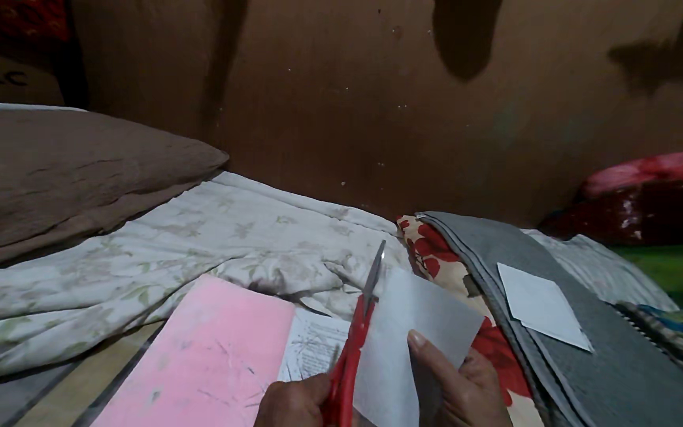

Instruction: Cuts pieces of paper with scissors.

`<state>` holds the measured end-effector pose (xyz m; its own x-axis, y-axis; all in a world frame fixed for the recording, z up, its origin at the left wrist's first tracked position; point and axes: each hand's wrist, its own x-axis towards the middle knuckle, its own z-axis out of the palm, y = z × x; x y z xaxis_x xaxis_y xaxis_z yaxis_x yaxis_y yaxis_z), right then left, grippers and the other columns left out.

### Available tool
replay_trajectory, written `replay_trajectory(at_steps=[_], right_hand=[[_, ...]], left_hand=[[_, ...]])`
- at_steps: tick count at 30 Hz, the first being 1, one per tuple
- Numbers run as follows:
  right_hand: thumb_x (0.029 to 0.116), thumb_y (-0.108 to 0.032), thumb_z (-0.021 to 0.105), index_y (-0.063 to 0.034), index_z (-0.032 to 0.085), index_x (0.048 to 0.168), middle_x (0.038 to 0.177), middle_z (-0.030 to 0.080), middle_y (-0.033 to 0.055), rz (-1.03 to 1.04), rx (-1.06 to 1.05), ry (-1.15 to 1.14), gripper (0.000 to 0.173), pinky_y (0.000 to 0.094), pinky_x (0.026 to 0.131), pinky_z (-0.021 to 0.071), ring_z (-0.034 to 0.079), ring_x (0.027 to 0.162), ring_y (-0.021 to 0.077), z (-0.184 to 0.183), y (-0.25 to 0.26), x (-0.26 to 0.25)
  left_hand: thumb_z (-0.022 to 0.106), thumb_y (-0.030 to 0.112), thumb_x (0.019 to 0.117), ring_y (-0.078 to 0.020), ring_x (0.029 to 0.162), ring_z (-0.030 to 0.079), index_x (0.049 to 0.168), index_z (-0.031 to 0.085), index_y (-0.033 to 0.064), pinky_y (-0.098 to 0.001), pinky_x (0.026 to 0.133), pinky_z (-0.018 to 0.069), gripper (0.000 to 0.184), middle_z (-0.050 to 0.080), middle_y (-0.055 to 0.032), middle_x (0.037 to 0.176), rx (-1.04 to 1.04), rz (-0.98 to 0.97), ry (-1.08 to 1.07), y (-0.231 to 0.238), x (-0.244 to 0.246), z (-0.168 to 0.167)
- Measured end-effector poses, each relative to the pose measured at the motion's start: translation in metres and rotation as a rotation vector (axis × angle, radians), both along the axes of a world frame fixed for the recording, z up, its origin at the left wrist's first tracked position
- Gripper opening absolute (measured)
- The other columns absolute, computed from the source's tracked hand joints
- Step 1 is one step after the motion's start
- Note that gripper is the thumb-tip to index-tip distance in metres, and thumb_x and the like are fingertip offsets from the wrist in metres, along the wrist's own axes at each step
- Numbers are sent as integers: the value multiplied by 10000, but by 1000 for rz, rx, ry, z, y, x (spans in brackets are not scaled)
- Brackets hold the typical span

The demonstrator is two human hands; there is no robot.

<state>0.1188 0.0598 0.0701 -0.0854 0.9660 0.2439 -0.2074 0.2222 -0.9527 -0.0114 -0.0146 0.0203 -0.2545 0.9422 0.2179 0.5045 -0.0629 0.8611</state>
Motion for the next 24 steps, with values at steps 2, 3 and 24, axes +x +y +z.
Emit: replay_trajectory(at_steps=[2, 3, 24], right_hand=[[971, 122, 487, -53, 622, 889, 704, 720, -49, -17, 1, -13, 236, 183, 638, 604, 699, 640, 8, 1, 1, 2], [969, 124, 487, -54, 623, 887, 704, 720, -50, -25, 3, -10, 238, 181, 638, 603, 698, 640, 5, 1, 2, 2], [802, 136, 703, 15, 664, 1009, 795, 731, -46, -34, 149, -97, 243, 180, 664, 612, 704, 713, -10, -14, -4, -16]], left_hand=[[660, 149, 947, -207, 596, 603, 877, 694, -71, -396, 583, 485, 234, 627, -124, 672, -43, -39, -75, 1, -4, 1], [663, 153, 945, -177, 590, 594, 861, 687, -60, -375, 582, 484, 231, 618, -97, 664, -66, -61, -129, 3, -6, 1], [691, -64, 844, 8, 580, 605, 1005, 691, 38, -168, 540, 514, 191, 678, 89, 721, 358, 40, -732, 14, -13, -10]])
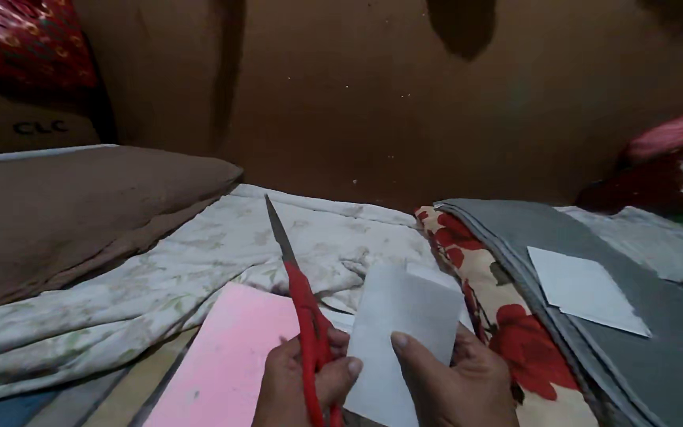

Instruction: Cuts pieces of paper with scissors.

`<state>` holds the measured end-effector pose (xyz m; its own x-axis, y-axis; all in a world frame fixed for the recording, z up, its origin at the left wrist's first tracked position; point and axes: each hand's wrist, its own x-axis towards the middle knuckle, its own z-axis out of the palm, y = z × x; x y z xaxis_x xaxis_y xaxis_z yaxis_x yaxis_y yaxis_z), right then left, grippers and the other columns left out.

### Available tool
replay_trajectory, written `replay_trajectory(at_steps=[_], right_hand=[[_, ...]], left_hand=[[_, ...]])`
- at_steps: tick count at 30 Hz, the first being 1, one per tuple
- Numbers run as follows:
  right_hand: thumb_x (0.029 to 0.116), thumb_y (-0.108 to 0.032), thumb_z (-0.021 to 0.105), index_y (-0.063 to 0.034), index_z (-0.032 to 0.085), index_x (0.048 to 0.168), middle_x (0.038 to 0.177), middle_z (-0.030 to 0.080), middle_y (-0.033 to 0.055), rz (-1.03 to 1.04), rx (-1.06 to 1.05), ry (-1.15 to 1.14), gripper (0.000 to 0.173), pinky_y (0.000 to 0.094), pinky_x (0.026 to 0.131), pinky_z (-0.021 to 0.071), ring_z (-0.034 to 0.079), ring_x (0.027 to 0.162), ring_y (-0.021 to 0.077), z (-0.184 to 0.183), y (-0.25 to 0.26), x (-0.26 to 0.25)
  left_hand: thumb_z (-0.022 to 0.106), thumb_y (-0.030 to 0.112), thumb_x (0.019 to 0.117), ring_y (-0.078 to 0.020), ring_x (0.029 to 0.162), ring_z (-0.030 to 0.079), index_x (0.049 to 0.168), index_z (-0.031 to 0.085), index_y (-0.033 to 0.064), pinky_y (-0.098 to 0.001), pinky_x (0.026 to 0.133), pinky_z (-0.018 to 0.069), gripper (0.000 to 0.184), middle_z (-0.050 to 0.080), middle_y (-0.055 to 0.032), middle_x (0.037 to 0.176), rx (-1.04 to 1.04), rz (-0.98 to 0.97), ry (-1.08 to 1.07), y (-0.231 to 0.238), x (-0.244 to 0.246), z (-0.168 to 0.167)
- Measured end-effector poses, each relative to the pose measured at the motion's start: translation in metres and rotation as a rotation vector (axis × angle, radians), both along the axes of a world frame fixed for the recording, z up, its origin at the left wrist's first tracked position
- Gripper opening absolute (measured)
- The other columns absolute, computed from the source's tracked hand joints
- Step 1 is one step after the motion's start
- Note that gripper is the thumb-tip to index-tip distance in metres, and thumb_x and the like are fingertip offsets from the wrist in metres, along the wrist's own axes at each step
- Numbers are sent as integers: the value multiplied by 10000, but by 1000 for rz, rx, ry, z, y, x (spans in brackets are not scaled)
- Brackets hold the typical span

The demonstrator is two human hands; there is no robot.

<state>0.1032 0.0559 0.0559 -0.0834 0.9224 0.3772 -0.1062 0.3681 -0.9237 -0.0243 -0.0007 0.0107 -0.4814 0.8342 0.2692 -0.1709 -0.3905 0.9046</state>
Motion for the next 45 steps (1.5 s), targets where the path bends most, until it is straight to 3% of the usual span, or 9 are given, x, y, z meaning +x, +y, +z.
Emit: replay_trajectory(at_steps=[3, 7, 22, 30, 36, 45], right_hand=[[797, 156, 696, -7, 657, 1003, 799, 736, -55, 49, -19, 26, 266, 190, 672, 619, 710, 722, -5, 2, -2, 2], [811, 177, 668, -31, 641, 1002, 806, 737, -69, 93, -66, 50, 283, 198, 682, 624, 716, 735, 1, 6, -2, 6], [873, 187, 580, -43, 627, 1001, 816, 753, -48, 237, -183, 106, 267, 204, 701, 629, 727, 735, 21, 8, 2, 13], [870, 189, 575, -28, 662, 1001, 815, 755, -40, 214, -89, 165, 269, 179, 650, 605, 710, 699, 14, 7, 7, 13], [859, 174, 605, -43, 681, 976, 817, 749, -76, 171, 67, 132, 258, 172, 683, 606, 704, 723, -11, 6, 8, 16], [853, 159, 629, -55, 679, 962, 813, 741, -90, 167, 116, 82, 245, 174, 669, 605, 699, 722, -16, 4, 8, 16]], left_hand=[[677, -41, 852, 21, 539, 552, 985, 687, 65, -160, 514, 471, 170, 629, 106, 666, -38, -10, -18, 1, -3, -1], [642, -49, 855, 5, 606, 603, 977, 703, 61, -168, 577, 510, 175, 679, 74, 720, -37, -66, -120, 3, -7, -2], [643, -63, 839, 0, 638, 630, 965, 712, 77, -175, 601, 534, 201, 700, 64, 758, 35, -71, -171, -2, -4, 4], [659, -55, 834, -13, 651, 638, 997, 692, 62, -180, 597, 539, 203, 708, 55, 787, 54, 6, -102, -1, -10, 3], [680, -100, 813, -10, 720, 686, 1005, 696, 66, -185, 646, 572, 255, 748, 71, 845, 87, 13, -15, -2, -7, 3], [676, -105, 801, 5, 690, 673, 992, 707, 79, -167, 622, 559, 267, 739, 90, 825, 106, 16, 14, -3, -8, 4]])
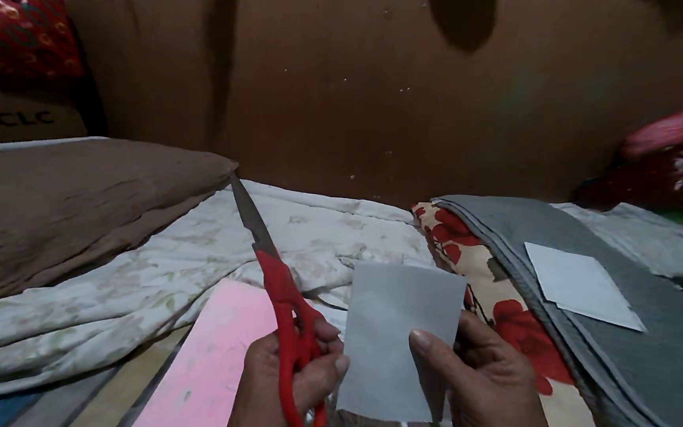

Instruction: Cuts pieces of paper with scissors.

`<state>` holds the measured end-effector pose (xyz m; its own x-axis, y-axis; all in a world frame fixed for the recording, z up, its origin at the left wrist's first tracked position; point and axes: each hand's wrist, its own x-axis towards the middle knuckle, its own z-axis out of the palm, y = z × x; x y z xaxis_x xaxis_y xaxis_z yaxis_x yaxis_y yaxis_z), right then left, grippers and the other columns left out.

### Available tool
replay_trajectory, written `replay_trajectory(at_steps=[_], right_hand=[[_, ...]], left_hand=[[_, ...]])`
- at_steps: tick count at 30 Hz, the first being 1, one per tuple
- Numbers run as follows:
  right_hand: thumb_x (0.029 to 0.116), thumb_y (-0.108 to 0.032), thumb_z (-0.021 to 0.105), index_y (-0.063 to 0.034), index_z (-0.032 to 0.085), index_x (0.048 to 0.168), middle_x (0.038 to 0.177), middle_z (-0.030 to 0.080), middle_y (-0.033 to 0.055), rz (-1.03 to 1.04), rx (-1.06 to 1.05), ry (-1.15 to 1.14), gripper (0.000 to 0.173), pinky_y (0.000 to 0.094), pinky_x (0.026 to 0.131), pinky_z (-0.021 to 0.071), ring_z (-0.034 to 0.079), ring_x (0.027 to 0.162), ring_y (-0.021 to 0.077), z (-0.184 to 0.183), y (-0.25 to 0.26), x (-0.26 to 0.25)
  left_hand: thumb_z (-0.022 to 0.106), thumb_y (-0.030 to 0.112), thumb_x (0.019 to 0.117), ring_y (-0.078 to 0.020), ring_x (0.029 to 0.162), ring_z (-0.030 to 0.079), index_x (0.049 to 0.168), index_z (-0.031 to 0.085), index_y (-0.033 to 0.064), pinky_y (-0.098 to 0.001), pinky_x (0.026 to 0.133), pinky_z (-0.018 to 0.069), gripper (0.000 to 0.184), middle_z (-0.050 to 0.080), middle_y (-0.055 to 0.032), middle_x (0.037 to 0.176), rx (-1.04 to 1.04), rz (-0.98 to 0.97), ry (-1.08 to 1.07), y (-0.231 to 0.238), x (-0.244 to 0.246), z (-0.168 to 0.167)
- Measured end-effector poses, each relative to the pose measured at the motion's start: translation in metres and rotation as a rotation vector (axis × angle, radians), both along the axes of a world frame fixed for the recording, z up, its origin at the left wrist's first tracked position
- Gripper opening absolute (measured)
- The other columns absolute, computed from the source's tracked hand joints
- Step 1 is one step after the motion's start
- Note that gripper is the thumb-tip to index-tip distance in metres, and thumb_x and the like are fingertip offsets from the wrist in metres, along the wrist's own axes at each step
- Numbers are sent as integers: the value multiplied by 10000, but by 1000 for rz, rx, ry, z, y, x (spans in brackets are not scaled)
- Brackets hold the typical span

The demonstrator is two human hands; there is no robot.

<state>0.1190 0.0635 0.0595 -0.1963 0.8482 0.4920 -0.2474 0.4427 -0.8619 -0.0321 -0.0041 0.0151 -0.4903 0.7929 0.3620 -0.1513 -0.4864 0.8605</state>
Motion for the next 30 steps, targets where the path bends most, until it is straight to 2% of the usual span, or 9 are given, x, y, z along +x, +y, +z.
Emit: replay_trajectory(at_steps=[6, 9, 12, 15, 18, 23, 27, 30], right_hand=[[870, 152, 605, -55, 645, 1046, 855, 752, -69, 149, -149, -94, 274, 192, 686, 615, 715, 743, 7, 4, 0, 6], [835, 158, 636, -80, 693, 1003, 842, 765, -74, 242, -186, -171, 297, 187, 670, 611, 717, 727, 0, 1, 3, 8], [843, 175, 620, -70, 683, 972, 810, 764, -58, 172, -215, -101, 284, 184, 643, 610, 719, 699, 10, 1, 0, 4], [875, 180, 573, -57, 656, 965, 783, 754, -44, 54, -238, 4, 267, 179, 601, 602, 711, 662, 18, 3, -1, 0], [911, 172, 530, -55, 638, 957, 736, 742, -23, 16, -282, 75, 255, 174, 484, 554, 675, 566, 24, 6, -2, -3], [905, 174, 555, -48, 632, 947, 721, 737, -17, -16, -280, 69, 239, 172, 431, 531, 661, 529, 27, 7, -5, -6], [868, 168, 610, -55, 617, 1008, 770, 743, -51, -87, -187, 14, 263, 176, 472, 561, 686, 590, 17, 7, -11, -9], [840, 177, 632, -59, 588, 1041, 818, 743, -84, -93, -116, -1, 313, 176, 574, 603, 708, 682, -5, 6, -15, -13]], left_hand=[[666, -66, 828, -24, 675, 667, 984, 698, 67, -195, 617, 570, 207, 717, 55, 799, -3, -16, -127, 2, -4, -1], [665, -46, 833, -33, 639, 656, 987, 688, 37, -187, 577, 557, 177, 708, 30, 777, -23, 7, -183, 3, -4, 0], [666, -50, 817, -16, 652, 647, 982, 697, 51, -177, 592, 543, 196, 712, 48, 785, -32, 8, -166, 2, -3, 2], [643, -90, 826, -58, 721, 708, 1001, 679, 49, -231, 686, 607, 226, 742, 35, 828, -34, -46, -160, -2, 0, 5], [659, -85, 827, -62, 702, 701, 999, 694, 49, -227, 679, 590, 221, 742, 23, 797, -3, -84, -158, -1, 1, 3], [682, -60, 836, -69, 699, 704, 1010, 695, 40, -226, 675, 591, 201, 742, 12, 793, 11, -93, -154, 0, -1, 1], [664, -45, 848, -74, 691, 707, 1004, 689, 34, -230, 677, 597, 176, 738, 12, 775, 1, -75, -170, 1, -2, 2], [622, -65, 879, -76, 681, 713, 997, 675, 32, -229, 675, 609, 162, 738, 10, 774, -8, -56, -221, 1, -1, 3]])
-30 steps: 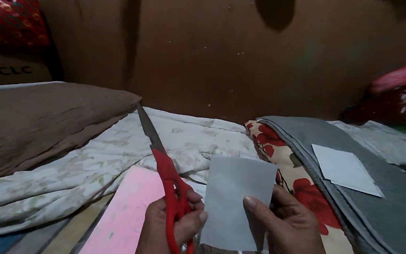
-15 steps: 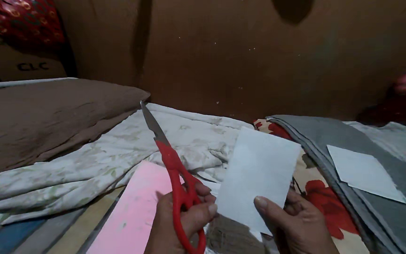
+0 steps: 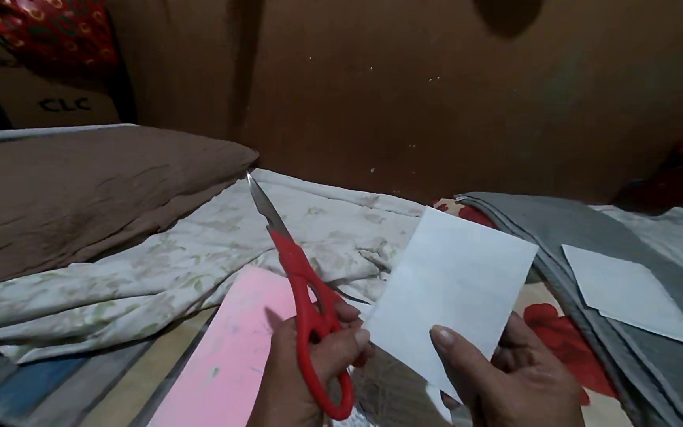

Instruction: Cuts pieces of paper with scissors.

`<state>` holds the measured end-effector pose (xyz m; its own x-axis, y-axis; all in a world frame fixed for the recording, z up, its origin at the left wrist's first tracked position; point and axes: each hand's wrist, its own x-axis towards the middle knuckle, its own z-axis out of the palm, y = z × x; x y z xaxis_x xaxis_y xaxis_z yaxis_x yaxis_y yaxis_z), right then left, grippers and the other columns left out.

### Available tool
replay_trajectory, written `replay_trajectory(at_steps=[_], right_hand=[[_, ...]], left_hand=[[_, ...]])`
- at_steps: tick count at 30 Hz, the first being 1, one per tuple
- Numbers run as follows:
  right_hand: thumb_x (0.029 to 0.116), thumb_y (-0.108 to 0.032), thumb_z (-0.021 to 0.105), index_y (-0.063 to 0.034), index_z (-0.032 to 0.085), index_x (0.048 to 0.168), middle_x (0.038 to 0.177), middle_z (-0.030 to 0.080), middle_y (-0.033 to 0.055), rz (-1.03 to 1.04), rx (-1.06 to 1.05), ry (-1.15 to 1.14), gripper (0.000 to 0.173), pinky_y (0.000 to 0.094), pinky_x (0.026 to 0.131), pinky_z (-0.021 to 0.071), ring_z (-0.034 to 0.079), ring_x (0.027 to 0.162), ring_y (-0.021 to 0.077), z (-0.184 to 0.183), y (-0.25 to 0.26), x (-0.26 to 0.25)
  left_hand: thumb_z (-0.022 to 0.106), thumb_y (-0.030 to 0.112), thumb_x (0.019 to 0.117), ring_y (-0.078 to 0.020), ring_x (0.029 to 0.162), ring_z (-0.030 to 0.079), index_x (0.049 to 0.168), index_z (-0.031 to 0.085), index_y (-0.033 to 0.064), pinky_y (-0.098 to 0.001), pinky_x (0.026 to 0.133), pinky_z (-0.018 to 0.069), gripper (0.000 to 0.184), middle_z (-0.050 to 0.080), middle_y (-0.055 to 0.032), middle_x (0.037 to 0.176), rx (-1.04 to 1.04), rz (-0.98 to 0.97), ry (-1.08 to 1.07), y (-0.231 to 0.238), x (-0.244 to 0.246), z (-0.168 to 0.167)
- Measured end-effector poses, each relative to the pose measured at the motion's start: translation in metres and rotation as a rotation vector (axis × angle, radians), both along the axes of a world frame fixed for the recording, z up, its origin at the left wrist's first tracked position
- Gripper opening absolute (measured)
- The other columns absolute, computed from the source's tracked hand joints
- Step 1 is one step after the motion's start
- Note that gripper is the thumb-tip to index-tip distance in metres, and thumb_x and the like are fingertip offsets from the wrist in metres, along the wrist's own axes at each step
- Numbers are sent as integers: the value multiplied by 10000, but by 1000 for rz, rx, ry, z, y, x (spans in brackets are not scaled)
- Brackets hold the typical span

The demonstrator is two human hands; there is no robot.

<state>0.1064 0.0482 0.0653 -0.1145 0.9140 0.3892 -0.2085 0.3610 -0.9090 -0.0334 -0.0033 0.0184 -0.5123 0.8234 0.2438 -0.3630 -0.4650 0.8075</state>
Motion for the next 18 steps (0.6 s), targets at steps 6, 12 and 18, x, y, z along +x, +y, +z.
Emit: replay_trajectory(at_steps=[6, 12, 18], right_hand=[[811, 154, 657, -59, 552, 1051, 812, 735, -82, 101, -100, -29, 338, 200, 609, 618, 712, 690, 9, 0, -5, 2], [839, 171, 632, -15, 557, 990, 726, 716, 17, 58, -214, 77, 250, 212, 467, 569, 677, 549, 79, -2, -3, 0], [892, 195, 547, 7, 509, 1025, 749, 722, 63, -117, -109, 232, 233, 234, 442, 588, 704, 553, 120, 18, 7, 27]], left_hand=[[603, -52, 894, -75, 659, 709, 988, 672, 34, -213, 646, 599, 145, 735, -6, 752, -12, -4, -27, 1, -1, 1], [691, -6, 860, -32, 665, 683, 991, 691, 41, -190, 606, 569, 139, 712, 56, 756, -163, 114, 256, -2, -5, 4], [731, 119, 818, -144, 805, 741, 1033, 736, -12, -332, 718, 611, 251, 764, -92, 919, -285, 148, 924, -8, -10, -4]])
